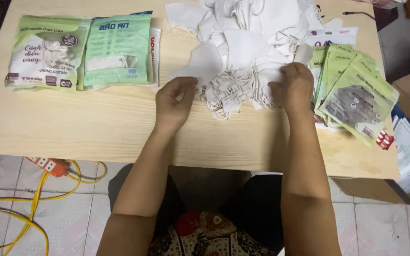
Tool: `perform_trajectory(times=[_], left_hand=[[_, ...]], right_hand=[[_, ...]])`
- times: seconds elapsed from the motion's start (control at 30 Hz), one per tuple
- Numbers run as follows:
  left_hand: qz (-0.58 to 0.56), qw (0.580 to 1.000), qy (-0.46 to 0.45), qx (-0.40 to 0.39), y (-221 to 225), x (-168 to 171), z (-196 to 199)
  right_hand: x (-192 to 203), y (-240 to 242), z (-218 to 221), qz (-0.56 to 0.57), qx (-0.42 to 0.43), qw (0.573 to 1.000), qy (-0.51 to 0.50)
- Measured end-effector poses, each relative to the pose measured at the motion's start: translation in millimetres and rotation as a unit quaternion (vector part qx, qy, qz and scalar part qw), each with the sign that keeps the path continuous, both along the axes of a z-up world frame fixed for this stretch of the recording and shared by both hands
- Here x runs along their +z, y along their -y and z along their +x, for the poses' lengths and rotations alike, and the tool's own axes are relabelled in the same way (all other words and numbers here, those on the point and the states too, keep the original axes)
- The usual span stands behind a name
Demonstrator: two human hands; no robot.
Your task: Packaging individual face masks into plastic pouches
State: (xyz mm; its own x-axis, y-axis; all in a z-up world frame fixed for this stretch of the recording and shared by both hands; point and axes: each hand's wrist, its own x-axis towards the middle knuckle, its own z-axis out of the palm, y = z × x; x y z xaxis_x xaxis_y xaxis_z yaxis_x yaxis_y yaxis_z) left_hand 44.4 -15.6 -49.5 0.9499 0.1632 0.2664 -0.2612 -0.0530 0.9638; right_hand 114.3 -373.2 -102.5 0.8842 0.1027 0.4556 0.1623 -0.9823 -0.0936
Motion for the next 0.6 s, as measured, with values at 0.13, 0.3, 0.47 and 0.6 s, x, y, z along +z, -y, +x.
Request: perform_trajectory(times=[0.13, 0.3, 0.47, 0.6], left_hand=[[0.029, 0.999, -0.031, -0.029, 2, -9, -8], [0.08, 0.993, -0.061, -0.057, 5, -9, -19], [0.05, 0.986, -0.055, -0.149, 14, -6, -21], [-0.043, 0.966, -0.047, -0.249, 30, -1, -26]], right_hand=[[-12, 17, 4, 0.0, 0.008, 1.0, 0.01], [27, 15, -26, 0.132, 0.027, 0.99, -0.032], [49, -39, -59, 0.422, 0.183, 0.86, -0.22], [66, -103, -65, 0.398, 0.259, 0.815, -0.331]])
